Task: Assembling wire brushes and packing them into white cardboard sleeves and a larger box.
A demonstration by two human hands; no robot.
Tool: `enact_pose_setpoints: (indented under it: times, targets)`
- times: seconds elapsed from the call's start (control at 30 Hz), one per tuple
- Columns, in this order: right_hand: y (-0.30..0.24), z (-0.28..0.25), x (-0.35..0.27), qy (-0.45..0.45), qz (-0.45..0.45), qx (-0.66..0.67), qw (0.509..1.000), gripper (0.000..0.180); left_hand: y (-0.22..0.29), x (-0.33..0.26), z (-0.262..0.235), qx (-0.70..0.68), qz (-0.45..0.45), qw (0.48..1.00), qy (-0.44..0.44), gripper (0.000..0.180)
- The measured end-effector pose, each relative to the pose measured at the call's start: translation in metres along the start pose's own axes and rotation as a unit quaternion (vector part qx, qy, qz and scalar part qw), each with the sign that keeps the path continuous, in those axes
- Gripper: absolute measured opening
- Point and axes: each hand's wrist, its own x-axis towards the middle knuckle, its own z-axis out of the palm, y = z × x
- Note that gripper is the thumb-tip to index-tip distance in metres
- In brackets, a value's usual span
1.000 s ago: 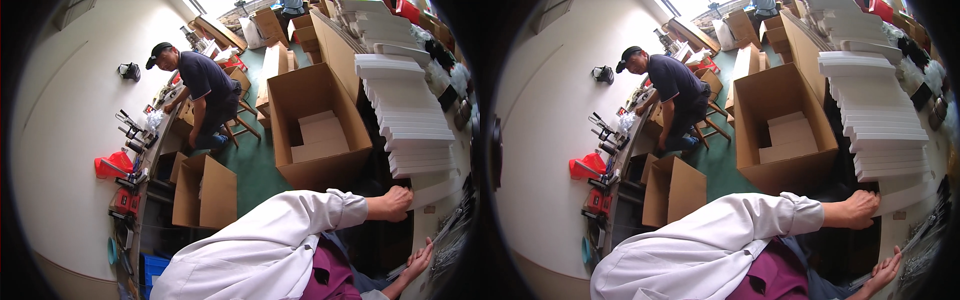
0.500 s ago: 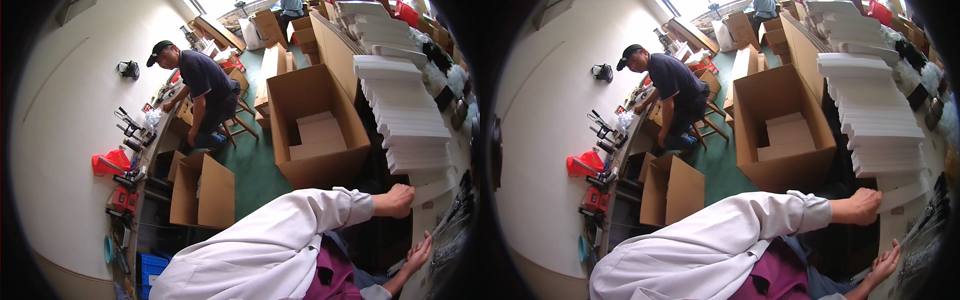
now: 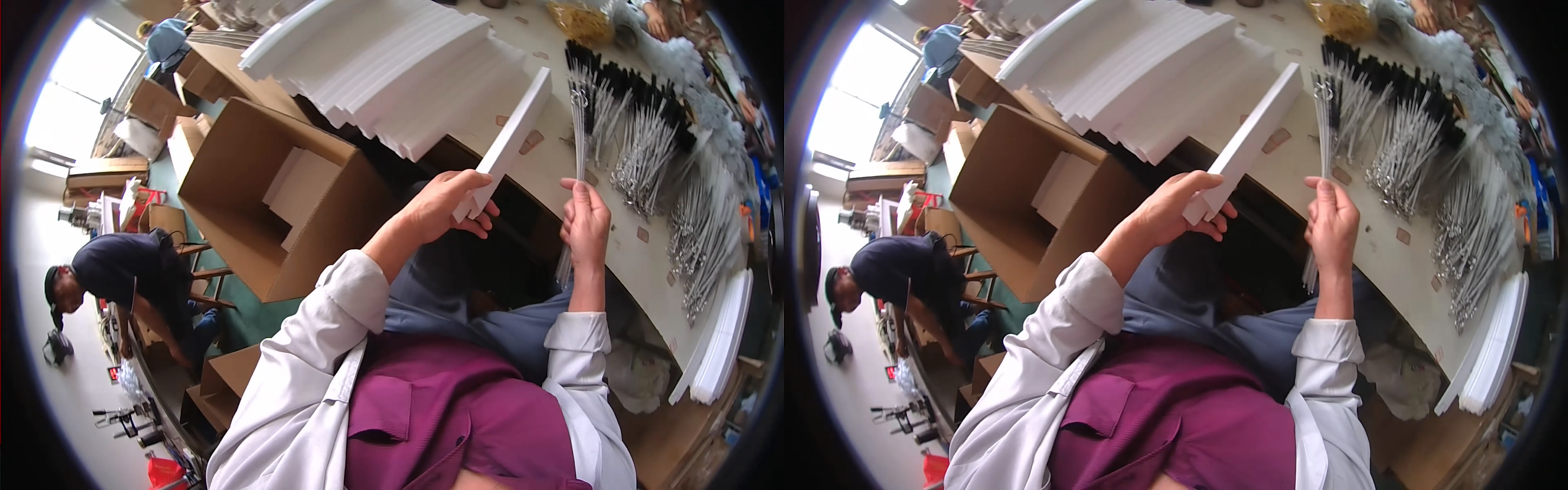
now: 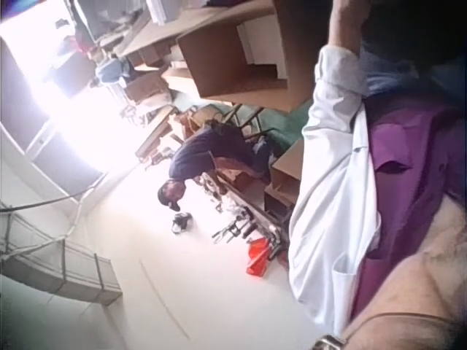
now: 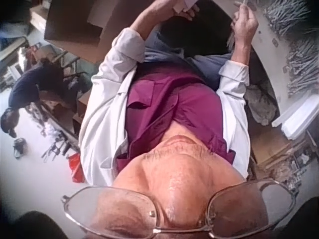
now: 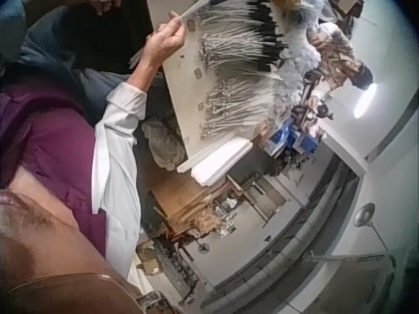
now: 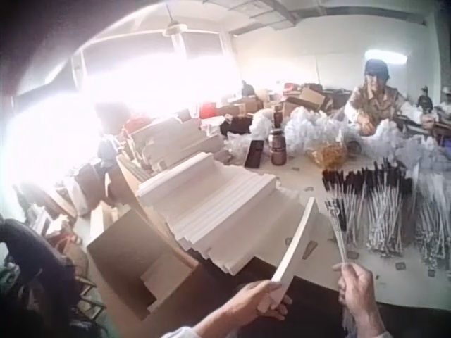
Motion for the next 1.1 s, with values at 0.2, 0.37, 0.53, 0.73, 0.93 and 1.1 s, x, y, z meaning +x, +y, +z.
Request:
enact_pose_setpoints:
  times: [0.2,0.37,0.53,0.73,0.93,1.1]
  targets:
    - [-0.006,0.003,-0.004,-0.004,-0.007,0.005,1.000,0.035,-0.015,0.010,0.002,-0.062,-0.045,0.995,-0.070,0.052]
    - [-0.003,0.004,-0.003,-0.001,-0.024,-0.014,1.000,0.037,-0.016,0.018,0.002,-0.145,-0.059,0.978,-0.136,0.049]
    - [-0.003,0.006,-0.003,-0.007,-0.018,-0.021,1.000,0.037,-0.024,0.027,0.001,-0.093,-0.045,0.986,-0.128,0.052]
    - [-0.002,0.004,-0.001,-0.007,-0.009,-0.037,0.999,0.037,-0.026,0.040,0.005,-0.107,-0.069,0.979,-0.156,0.052]
    - [-0.001,0.001,0.000,-0.024,-0.030,-0.046,0.998,0.037,-0.026,0.066,0.008,-0.129,-0.086,0.976,-0.151,0.054]
    - [0.001,0.004,-0.004,-0.027,-0.052,-0.063,0.996,0.038,-0.035,0.068,0.009,-0.102,-0.096,0.977,-0.163,0.053]
